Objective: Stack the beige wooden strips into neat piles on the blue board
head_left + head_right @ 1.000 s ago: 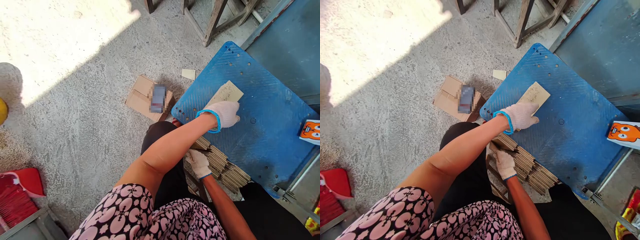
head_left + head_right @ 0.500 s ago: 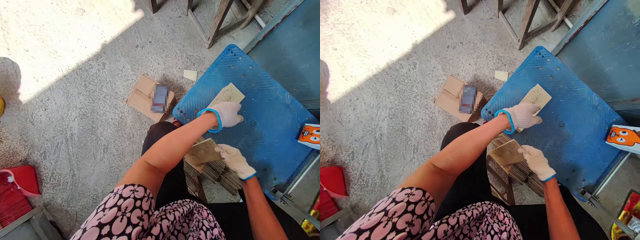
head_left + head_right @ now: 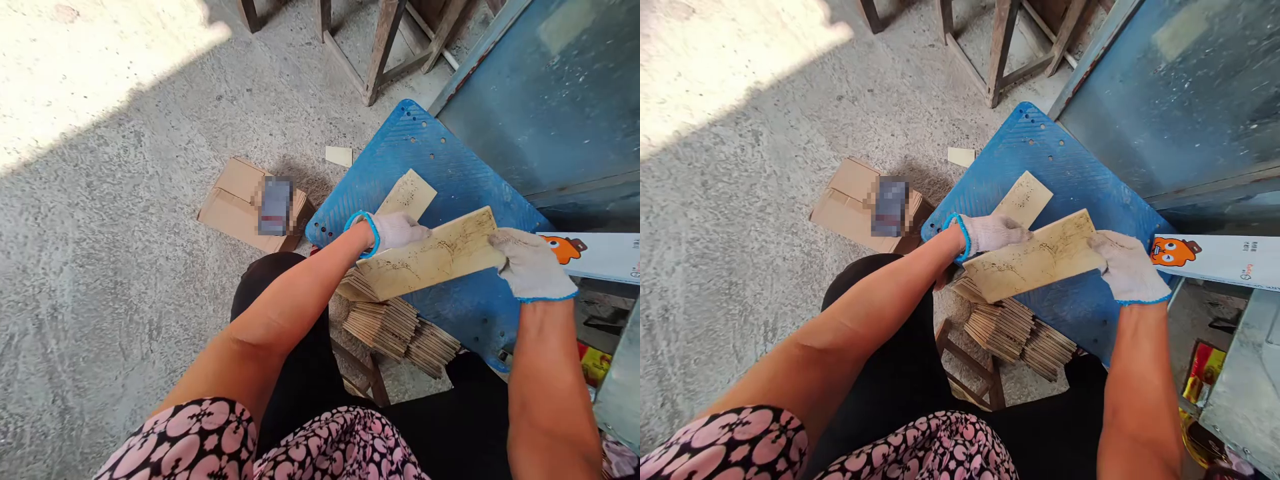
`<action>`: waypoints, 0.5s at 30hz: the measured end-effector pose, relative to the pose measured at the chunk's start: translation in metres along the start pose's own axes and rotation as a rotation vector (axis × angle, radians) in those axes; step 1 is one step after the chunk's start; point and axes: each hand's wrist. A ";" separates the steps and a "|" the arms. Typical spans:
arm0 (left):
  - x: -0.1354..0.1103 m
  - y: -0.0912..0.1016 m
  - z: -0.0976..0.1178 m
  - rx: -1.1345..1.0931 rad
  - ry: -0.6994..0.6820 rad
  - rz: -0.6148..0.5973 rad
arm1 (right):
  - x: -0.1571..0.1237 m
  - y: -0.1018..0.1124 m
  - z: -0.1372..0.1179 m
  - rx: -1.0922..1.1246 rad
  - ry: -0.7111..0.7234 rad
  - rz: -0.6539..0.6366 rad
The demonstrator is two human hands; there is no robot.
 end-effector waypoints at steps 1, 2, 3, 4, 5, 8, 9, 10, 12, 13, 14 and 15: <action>0.003 -0.003 -0.001 -0.040 0.003 0.019 | 0.006 0.001 0.000 0.030 -0.009 -0.002; 0.005 -0.006 -0.001 -0.076 0.008 0.044 | 0.011 0.002 0.001 0.069 -0.029 -0.002; 0.008 -0.009 -0.002 -0.107 0.020 0.073 | 0.017 0.001 0.001 0.118 -0.057 0.001; 0.011 -0.011 -0.003 -0.132 0.039 0.104 | 0.023 0.000 0.002 0.179 -0.085 0.007; 0.014 -0.013 -0.003 -0.151 0.064 0.137 | 0.028 -0.003 0.004 0.250 -0.109 0.016; 0.025 -0.016 -0.007 -0.183 0.131 0.233 | 0.044 -0.020 0.011 0.458 -0.116 0.083; 0.029 -0.017 -0.009 -0.195 0.153 0.263 | 0.048 -0.030 0.015 0.527 -0.114 0.124; 0.033 -0.017 -0.011 -0.210 0.187 0.292 | 0.051 -0.041 0.021 0.605 -0.139 0.174; 0.042 -0.016 -0.015 -0.246 0.277 0.340 | 0.053 -0.067 0.034 0.755 -0.192 0.260; 0.046 -0.016 -0.016 -0.259 0.323 0.359 | 0.052 -0.081 0.041 0.788 -0.204 0.263; 0.050 -0.016 -0.018 -0.264 0.361 0.379 | 0.049 -0.096 0.048 0.794 -0.213 0.273; 0.054 -0.016 -0.018 -0.260 0.390 0.395 | 0.046 -0.110 0.054 0.783 -0.215 0.289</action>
Point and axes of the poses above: each hand's wrist, its own x-axis towards the middle knuckle, its own y-axis out of the back of the hand, z = x × y, and after that the axes turned 5 degrees about x, right-handed
